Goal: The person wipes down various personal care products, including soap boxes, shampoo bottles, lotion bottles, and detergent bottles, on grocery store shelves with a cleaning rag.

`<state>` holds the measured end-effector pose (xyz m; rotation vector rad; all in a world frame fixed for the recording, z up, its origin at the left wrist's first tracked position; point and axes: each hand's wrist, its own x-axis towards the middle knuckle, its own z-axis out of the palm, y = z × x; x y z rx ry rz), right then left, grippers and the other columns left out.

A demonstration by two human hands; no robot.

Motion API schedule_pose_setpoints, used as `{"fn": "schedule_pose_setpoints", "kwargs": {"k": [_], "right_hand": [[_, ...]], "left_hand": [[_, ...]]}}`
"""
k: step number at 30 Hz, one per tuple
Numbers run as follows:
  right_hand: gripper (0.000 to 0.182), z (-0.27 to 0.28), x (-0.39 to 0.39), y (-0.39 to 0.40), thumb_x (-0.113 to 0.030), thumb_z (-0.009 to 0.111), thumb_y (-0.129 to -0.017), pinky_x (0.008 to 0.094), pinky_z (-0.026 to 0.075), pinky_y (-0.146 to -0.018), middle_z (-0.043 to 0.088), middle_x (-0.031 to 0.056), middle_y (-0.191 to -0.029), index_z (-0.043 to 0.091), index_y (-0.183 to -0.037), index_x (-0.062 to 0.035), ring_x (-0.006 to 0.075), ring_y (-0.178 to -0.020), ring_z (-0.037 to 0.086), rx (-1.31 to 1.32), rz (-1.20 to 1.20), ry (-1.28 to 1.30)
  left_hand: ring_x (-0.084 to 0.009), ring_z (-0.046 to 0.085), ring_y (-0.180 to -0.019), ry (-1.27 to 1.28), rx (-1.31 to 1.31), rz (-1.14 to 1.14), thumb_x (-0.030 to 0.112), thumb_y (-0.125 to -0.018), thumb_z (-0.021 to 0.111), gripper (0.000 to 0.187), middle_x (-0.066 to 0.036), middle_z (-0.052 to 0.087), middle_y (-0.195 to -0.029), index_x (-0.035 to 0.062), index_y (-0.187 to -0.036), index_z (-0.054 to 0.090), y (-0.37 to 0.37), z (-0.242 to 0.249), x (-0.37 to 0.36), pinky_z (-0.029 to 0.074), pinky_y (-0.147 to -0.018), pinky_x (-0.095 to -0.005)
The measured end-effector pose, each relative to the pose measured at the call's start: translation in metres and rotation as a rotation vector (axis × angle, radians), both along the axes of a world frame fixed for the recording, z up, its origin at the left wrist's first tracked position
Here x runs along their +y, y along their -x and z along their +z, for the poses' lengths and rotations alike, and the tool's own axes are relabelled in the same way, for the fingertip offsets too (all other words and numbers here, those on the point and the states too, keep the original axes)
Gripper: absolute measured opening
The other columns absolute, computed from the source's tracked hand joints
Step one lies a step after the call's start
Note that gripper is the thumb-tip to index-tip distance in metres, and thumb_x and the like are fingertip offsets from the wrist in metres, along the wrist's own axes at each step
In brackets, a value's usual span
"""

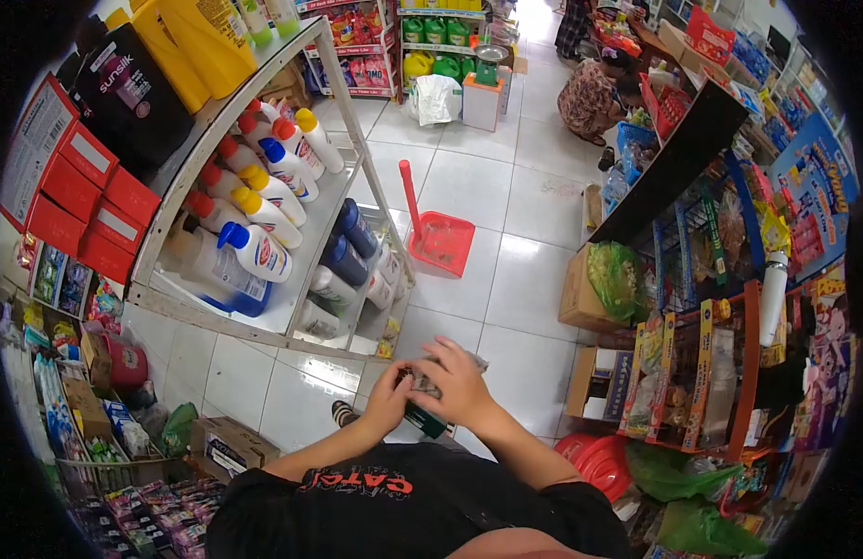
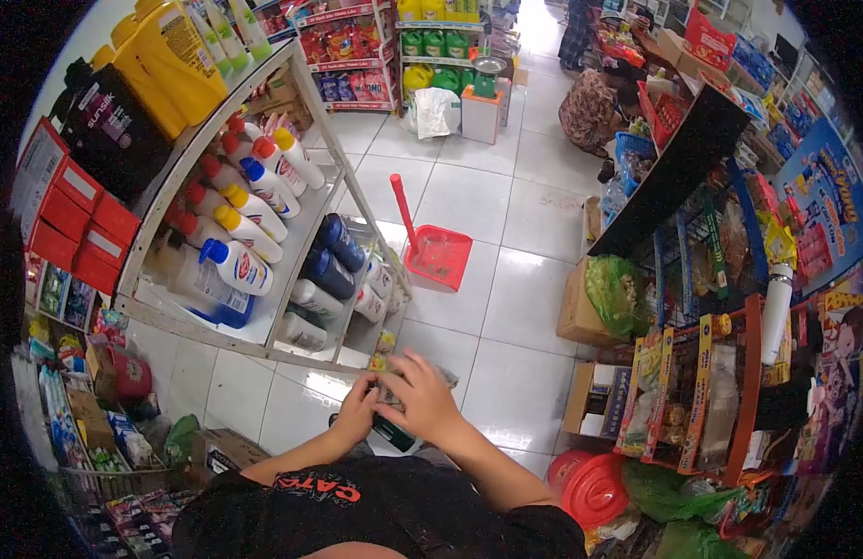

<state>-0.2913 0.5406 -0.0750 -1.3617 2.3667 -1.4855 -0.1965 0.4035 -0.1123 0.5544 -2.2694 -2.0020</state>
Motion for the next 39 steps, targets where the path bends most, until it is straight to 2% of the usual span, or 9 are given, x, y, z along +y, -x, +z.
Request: {"fn": "schedule_pose_setpoints", "kwargs": {"k": [1,6,12,16,17,25,30,33,39], "right_hand": [[0.042,0.000,0.000,0.001,-0.027,0.068,-0.068,0.0422,0.039,-0.087,0.049,0.0173,-0.110,0.055,-0.103,-0.0064,0.0380,-0.105,0.045,0.093,0.049,-0.089],[0.037,-0.019,0.017,0.016,-0.022,0.067,-0.069,0.0384,0.042,-0.085,0.053,0.0163,-0.108,0.058,-0.100,-0.0052,0.0328,-0.101,0.051,-0.117,0.196,-0.055],[0.025,-0.033,0.013,0.018,-0.016,0.063,-0.073,0.0349,0.041,-0.084,0.054,0.0157,-0.106,0.059,-0.093,-0.0019,0.0290,-0.098,0.052,-0.339,0.184,0.082],[0.021,-0.048,-0.020,0.005,-0.015,0.060,-0.076,0.0336,0.040,-0.084,0.053,0.0154,-0.104,0.056,-0.090,-0.0002,0.0289,-0.098,0.051,-0.394,0.123,0.158],[0.020,-0.049,-0.028,0.000,-0.015,0.059,-0.076,0.0335,0.040,-0.084,0.053,0.0153,-0.104,0.055,-0.089,0.0001,0.0291,-0.099,0.051,-0.409,0.099,0.158],[0.016,0.002,-0.048,-0.023,-0.013,0.056,-0.078,0.0346,0.039,-0.086,0.049,0.0148,-0.110,0.054,-0.088,-0.0015,0.0292,-0.104,0.048,-0.355,0.283,0.224],[0.018,-0.038,-0.060,-0.030,-0.013,0.056,-0.079,0.0340,0.037,-0.088,0.050,0.0143,-0.110,0.054,-0.093,-0.0018,0.0308,-0.104,0.048,-0.409,0.139,0.215],[0.024,-0.045,-0.072,-0.029,-0.007,0.056,-0.076,0.0341,0.036,-0.089,0.050,0.0152,-0.113,0.052,-0.100,-0.0016,0.0289,-0.104,0.048,-0.523,0.084,0.201],[0.033,-0.002,-0.099,-0.039,-0.016,0.059,-0.077,0.0357,0.035,-0.090,0.047,0.0161,-0.115,0.050,-0.104,-0.0015,0.0302,-0.108,0.045,-0.258,0.183,0.302]], "left_hand": [[-0.0127,0.047,-0.080,-0.025,-0.019,0.025,0.010,-0.085,0.045,0.022,-0.007,0.050,-0.087,0.0002,-0.106,0.046,0.001,-0.001,0.003,0.040,-0.071,-0.0260],[-0.0284,0.051,-0.088,0.326,0.036,-0.107,0.015,-0.078,0.054,0.029,-0.016,0.051,-0.093,0.0005,-0.102,0.049,0.008,0.016,-0.006,0.041,-0.077,-0.0343],[-0.0311,0.050,-0.091,0.491,0.108,-0.233,0.016,-0.074,0.059,0.038,-0.017,0.049,-0.100,0.0016,-0.107,0.047,0.007,0.045,-0.017,0.040,-0.081,-0.0351],[-0.0359,0.048,-0.096,0.548,0.253,-0.567,0.018,-0.066,0.066,0.059,-0.019,0.048,-0.104,0.0024,-0.117,0.040,-0.001,0.064,-0.030,0.040,-0.084,-0.0390],[-0.0364,0.047,-0.103,0.544,0.179,-0.600,0.021,-0.065,0.068,0.066,-0.022,0.045,-0.113,-0.0004,-0.119,0.037,-0.010,0.059,-0.028,0.038,-0.090,-0.0387],[-0.0388,0.048,-0.097,0.457,0.237,-0.123,0.021,-0.062,0.069,0.075,-0.023,0.047,-0.108,-0.0030,-0.122,0.031,-0.039,0.033,-0.054,0.040,-0.085,-0.0401],[-0.0381,0.048,-0.098,0.572,0.246,-0.438,0.023,-0.064,0.069,0.068,-0.022,0.047,-0.110,0.0014,-0.120,0.037,-0.050,0.048,-0.065,0.040,-0.086,-0.0401],[-0.0380,0.048,-0.097,0.621,0.463,-0.415,0.023,-0.065,0.069,0.066,-0.021,0.047,-0.109,0.0021,-0.119,0.037,-0.055,0.040,-0.070,0.040,-0.085,-0.0409],[-0.0386,0.049,-0.094,0.479,0.409,-0.260,0.032,-0.068,0.066,0.067,-0.021,0.048,-0.105,0.0005,-0.119,0.037,-0.055,0.057,-0.096,0.040,-0.082,-0.0409]]}}
